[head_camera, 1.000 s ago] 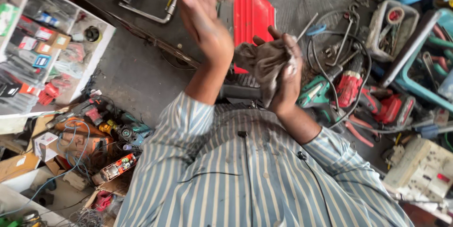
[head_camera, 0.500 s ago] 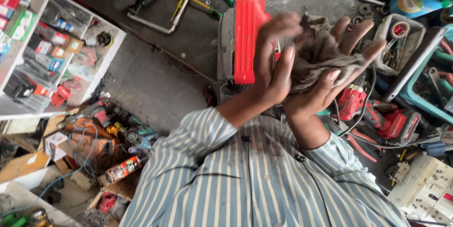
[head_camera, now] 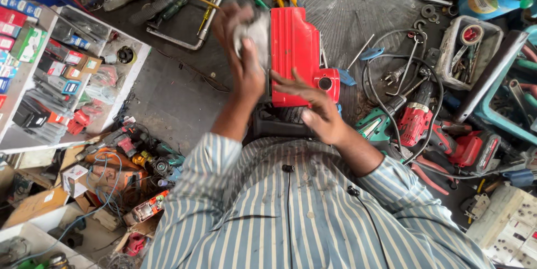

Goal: The person cleans a red and grey power tool with a cloth, then uses a screwdriver to remove and reinsert screws on the tool's casing. The person handles the tool and screwdriver throughout the process.

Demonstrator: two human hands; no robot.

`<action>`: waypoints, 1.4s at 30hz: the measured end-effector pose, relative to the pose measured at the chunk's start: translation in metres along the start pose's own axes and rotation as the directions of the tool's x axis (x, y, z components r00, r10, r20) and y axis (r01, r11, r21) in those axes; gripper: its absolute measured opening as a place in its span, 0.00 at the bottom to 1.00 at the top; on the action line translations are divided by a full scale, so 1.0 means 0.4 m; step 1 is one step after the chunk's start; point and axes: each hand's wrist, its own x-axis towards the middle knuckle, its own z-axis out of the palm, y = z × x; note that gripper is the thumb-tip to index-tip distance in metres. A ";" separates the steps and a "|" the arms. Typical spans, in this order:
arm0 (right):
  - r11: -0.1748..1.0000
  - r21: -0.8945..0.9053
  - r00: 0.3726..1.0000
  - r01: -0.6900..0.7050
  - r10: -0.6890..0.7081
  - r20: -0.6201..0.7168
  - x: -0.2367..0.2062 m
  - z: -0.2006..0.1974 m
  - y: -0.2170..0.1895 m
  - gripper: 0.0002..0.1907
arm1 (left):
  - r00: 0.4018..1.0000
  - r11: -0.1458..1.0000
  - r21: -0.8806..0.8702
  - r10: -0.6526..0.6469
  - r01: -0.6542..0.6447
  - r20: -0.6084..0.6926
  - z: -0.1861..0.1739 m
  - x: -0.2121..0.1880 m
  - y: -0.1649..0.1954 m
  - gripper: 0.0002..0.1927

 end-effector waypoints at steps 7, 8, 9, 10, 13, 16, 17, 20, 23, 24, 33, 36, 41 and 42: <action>0.912 -0.397 0.949 -0.098 -0.035 -0.315 0.007 0.029 0.001 0.22 | 0.648 0.755 0.531 -0.189 -0.384 0.738 0.009 0.031 -0.115 0.34; 0.921 -0.380 0.950 -0.085 -0.039 -0.309 0.006 0.031 0.001 0.22 | 0.628 0.737 0.539 -0.202 -0.408 0.752 0.003 0.024 -0.120 0.33; 0.925 -0.374 0.949 -0.069 -0.055 -0.309 0.006 0.027 0.001 0.22 | 0.609 0.719 0.536 -0.198 -0.442 0.768 -0.001 0.020 -0.123 0.33; 0.929 -0.366 0.951 -0.056 -0.062 -0.302 0.003 0.022 0.001 0.22 | 0.596 0.750 0.503 -0.183 -0.429 0.782 -0.005 0.012 -0.119 0.32; 0.941 -0.336 0.942 -0.033 -0.083 -0.324 -0.006 0.004 0.006 0.21 | 0.592 0.798 0.456 -0.159 -0.394 0.790 -0.057 -0.017 -0.076 0.31; 0.915 -0.344 0.918 -0.209 0.063 -0.390 -0.029 -0.022 0.015 0.21 | 0.589 0.829 0.404 -0.115 -0.387 0.800 -0.109 -0.098 0.016 0.30; 0.932 -0.311 0.915 -0.185 0.048 -0.401 -0.039 -0.027 0.019 0.20 | 0.582 0.842 0.389 -0.114 -0.374 0.805 -0.124 -0.126 0.046 0.30; 0.964 -0.243 0.902 -0.106 -0.010 -0.433 -0.064 -0.033 0.038 0.19 | 0.557 0.848 0.421 -0.189 -0.323 0.809 -0.147 -0.187 0.107 0.32; 0.964 -0.259 0.895 -0.061 -0.061 -0.441 -0.087 -0.024 0.055 0.19 | 0.605 0.782 0.503 -0.210 -0.367 0.768 -0.121 -0.191 0.106 0.30; 0.954 -0.295 0.891 -0.052 -0.089 -0.446 -0.089 -0.018 0.062 0.20 | 0.635 0.745 0.534 -0.196 -0.399 0.747 -0.104 -0.178 0.092 0.29; 0.982 -0.191 0.850 0.007 -0.107 -0.516 -0.095 0.021 0.091 0.22 | 0.768 0.654 0.709 -0.303 -0.262 0.564 0.129 0.052 -0.169 0.33; 0.968 -0.251 0.849 -0.010 -0.124 -0.513 -0.094 0.018 0.093 0.22 | 0.786 0.710 0.620 -0.152 -0.335 0.599 0.099 0.008 -0.146 0.32; 0.930 -0.360 0.839 -0.075 -0.136 -0.527 -0.092 0.025 0.086 0.25 | 0.688 0.707 0.547 -0.118 -0.448 0.716 -0.042 -0.192 0.049 0.31; 0.900 -0.422 0.828 -0.104 -0.157 -0.538 -0.092 0.034 0.084 0.26 | 0.680 0.740 0.517 -0.111 -0.430 0.725 -0.062 -0.209 0.075 0.32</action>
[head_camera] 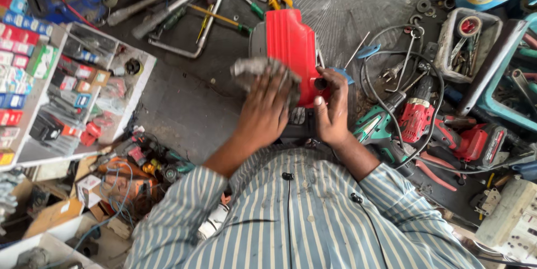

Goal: The person cleans a red and grey power tool with a cloth, then uses a screwdriver to remove and reinsert screws on the tool's casing. The person handles the tool and screwdriver throughout the process.

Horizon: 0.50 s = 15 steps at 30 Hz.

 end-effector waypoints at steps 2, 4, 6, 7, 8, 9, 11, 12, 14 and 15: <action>0.998 -0.067 0.999 0.001 -0.004 -0.052 -0.020 0.017 -0.019 0.31 | 1.000 0.999 -0.038 -0.001 0.002 0.026 -0.018 -0.009 0.001 0.31; 0.983 -0.118 0.989 0.141 -0.136 0.049 -0.044 0.032 -0.038 0.31 | 0.999 0.999 -0.033 -0.010 0.011 0.037 -0.022 0.025 -0.013 0.30; 0.932 -0.200 0.924 0.301 -0.234 0.302 -0.049 0.043 -0.046 0.22 | 0.999 1.000 0.017 -0.020 0.019 0.026 -0.006 0.100 -0.035 0.30; 0.923 -0.237 0.891 0.305 -0.188 0.414 -0.049 0.048 -0.051 0.18 | 1.000 1.000 0.014 -0.026 0.026 0.012 0.000 0.131 -0.043 0.30; 0.909 -0.276 0.846 0.311 -0.133 0.516 -0.045 0.051 -0.054 0.15 | 1.000 1.000 0.010 -0.027 0.027 -0.001 0.009 0.168 -0.053 0.30; 0.893 -0.308 0.824 0.329 -0.111 0.556 -0.037 0.054 -0.055 0.18 | 0.999 1.000 0.008 -0.027 0.027 -0.018 0.018 0.209 -0.067 0.30; 0.862 -0.358 0.771 0.359 -0.058 0.634 -0.025 0.058 -0.063 0.25 | 0.998 0.998 0.040 0.046 -0.044 -0.043 0.032 0.282 -0.098 0.28; 0.862 -0.360 0.773 0.356 -0.055 0.633 -0.019 0.058 -0.066 0.26 | 0.996 0.996 0.052 0.080 -0.077 -0.051 0.043 0.312 -0.109 0.28; 0.862 -0.357 0.775 0.361 -0.064 0.629 -0.011 0.065 -0.070 0.29 | 0.993 0.992 0.034 0.119 -0.119 -0.011 0.070 0.373 -0.128 0.24; 0.841 -0.387 0.762 0.378 -0.045 0.646 -0.012 0.067 -0.072 0.26 | 0.990 0.990 0.027 0.141 -0.141 0.006 0.087 0.407 -0.134 0.23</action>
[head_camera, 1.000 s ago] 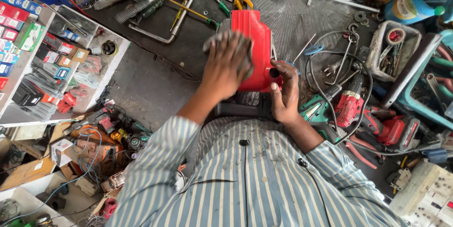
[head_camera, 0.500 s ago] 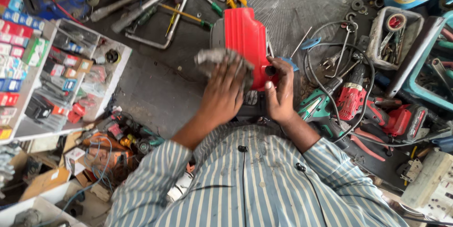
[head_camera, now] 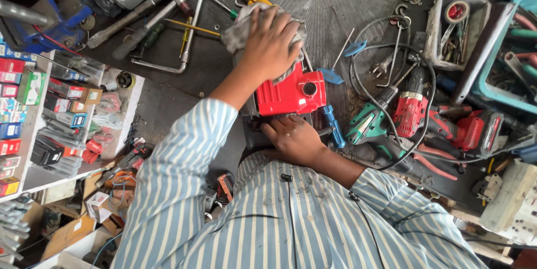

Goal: The person cleans a red and grey power tool with a cloth, then uses a screwdriver to remove and reinsert screws on the tool's casing. The person handles the tool and screwdriver throughout the process.

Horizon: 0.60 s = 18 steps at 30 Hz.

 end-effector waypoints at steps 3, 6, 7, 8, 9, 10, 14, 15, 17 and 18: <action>0.995 -0.089 0.995 -0.042 0.049 0.083 0.001 0.014 -0.004 0.22 | 0.939 0.997 0.067 -0.057 0.037 0.340 0.062 0.099 -0.015 0.22; 0.989 -0.104 0.987 -0.100 0.112 0.117 -0.003 0.027 0.001 0.21 | 0.851 0.987 0.152 -0.040 -0.047 0.524 0.115 0.178 -0.002 0.24; 0.991 -0.089 0.989 -0.096 0.105 0.105 -0.004 0.032 -0.003 0.22 | 0.856 0.985 0.153 -0.012 -0.079 0.517 0.121 0.186 -0.002 0.22; 0.993 -0.068 0.990 -0.094 0.101 0.097 -0.006 0.033 -0.003 0.24 | 0.858 0.982 0.151 0.017 -0.109 0.514 0.124 0.186 0.002 0.21; 0.993 -0.061 0.989 -0.100 0.106 0.105 -0.006 0.034 -0.003 0.24 | 0.859 0.978 0.150 0.048 -0.144 0.509 0.122 0.181 0.005 0.19; 0.993 -0.056 0.988 -0.105 0.110 0.108 -0.007 0.034 -0.006 0.25 | 0.871 0.982 0.156 0.012 -0.102 0.492 0.114 0.166 0.006 0.21; 0.995 -0.044 0.990 -0.094 0.098 0.100 -0.010 0.034 -0.007 0.34 | 0.992 0.999 0.041 0.014 -0.019 0.123 0.053 0.051 0.024 0.18; 0.993 -0.061 0.988 -0.099 0.105 0.115 -0.011 0.034 -0.006 0.34 | 0.998 1.000 -0.018 0.019 -0.020 -0.053 0.037 0.017 0.036 0.19; 0.992 -0.082 0.985 -0.099 0.109 0.135 -0.013 0.040 -0.003 0.34 | 0.993 1.000 -0.022 -0.013 0.010 -0.116 -0.004 -0.057 0.055 0.23; 0.994 -0.062 0.987 -0.091 0.099 0.126 -0.015 0.045 -0.003 0.33 | 0.989 0.999 -0.032 -0.022 0.017 -0.144 -0.021 -0.099 0.078 0.26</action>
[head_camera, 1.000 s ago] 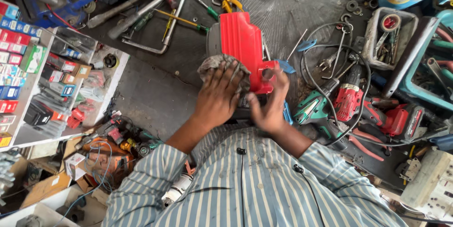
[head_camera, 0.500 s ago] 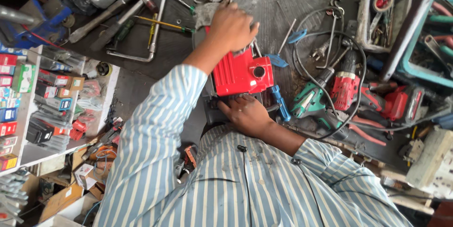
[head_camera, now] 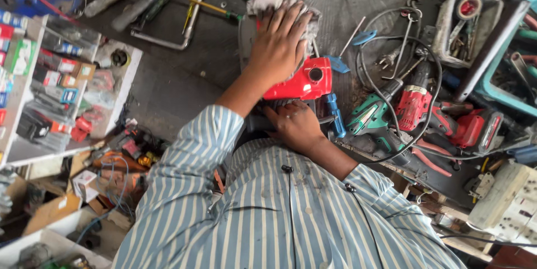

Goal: The person cleans a red and grey power tool with a cloth, then uses a screwdriver to remove and reinsert screws on the tool's casing. The person handles the tool and screwdriver throughout the process.

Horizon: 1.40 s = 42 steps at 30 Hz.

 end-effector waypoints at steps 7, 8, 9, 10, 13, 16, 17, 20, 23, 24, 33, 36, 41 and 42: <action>0.996 -0.031 0.995 0.084 -0.085 -0.045 0.005 0.031 0.017 0.16 | 0.983 0.988 0.017 -0.153 0.152 0.097 -0.159 -0.265 0.130 0.30; 0.995 -0.062 0.997 0.078 -0.077 0.005 0.006 0.033 0.016 0.16 | 0.983 0.988 0.028 -0.156 0.154 0.098 -0.168 -0.286 0.137 0.30; 0.993 -0.092 0.997 0.078 -0.079 -0.001 0.008 0.034 0.013 0.16 | 0.980 0.985 0.035 -0.169 0.166 0.101 -0.169 -0.298 0.138 0.31; 0.989 -0.122 0.997 0.082 -0.083 -0.004 0.009 0.034 0.010 0.15 | 0.977 0.982 0.043 -0.186 0.182 0.103 -0.163 -0.301 0.135 0.32; 0.984 -0.164 0.996 0.074 -0.066 0.055 0.016 0.025 -0.008 0.18 | 0.965 0.967 0.031 -0.256 0.254 0.054 -0.116 -0.265 0.105 0.36; 0.981 -0.191 0.998 0.021 -0.008 0.068 0.025 0.009 -0.027 0.26 | 0.957 0.955 0.064 -0.291 0.290 -0.001 -0.049 -0.169 0.029 0.38; 0.980 -0.197 0.998 0.000 0.013 0.068 0.025 0.003 -0.033 0.30 | 0.952 0.949 0.082 -0.305 0.306 -0.029 -0.025 -0.130 0.003 0.37; 0.980 -0.194 0.993 -0.054 0.072 0.089 0.030 -0.004 -0.050 0.29 | 0.940 0.932 0.131 -0.330 0.339 -0.082 0.026 -0.035 -0.083 0.35; 0.965 -0.220 0.975 -0.140 0.173 0.137 0.040 0.007 -0.069 0.27 | 0.925 0.925 -0.031 -0.378 0.379 0.037 0.064 0.040 -0.158 0.34; 0.967 -0.204 0.975 -0.154 0.182 0.128 0.041 0.013 -0.075 0.25 | 0.932 0.930 -0.066 -0.358 0.361 0.051 0.073 0.046 -0.171 0.32; 0.949 -0.068 0.942 -0.308 0.314 0.115 0.068 0.028 -0.099 0.26 | 0.995 0.790 -0.613 -0.045 -0.017 -0.085 0.010 -0.185 -0.248 0.24; 0.927 -0.111 0.918 -0.359 0.373 0.139 0.079 0.016 -0.110 0.21 | 0.979 0.648 -0.753 -0.203 0.113 -0.028 0.036 -0.337 -0.224 0.33; 0.933 -0.069 0.932 -0.354 0.358 0.053 0.103 -0.027 -0.130 0.26 | 0.983 0.617 -0.770 -0.034 0.161 0.179 0.034 -0.557 -0.248 0.17; 0.926 -0.063 0.925 -0.372 0.376 0.059 0.108 -0.040 -0.134 0.25 | 0.984 0.643 -0.749 -0.042 0.158 0.172 0.028 -0.574 -0.261 0.20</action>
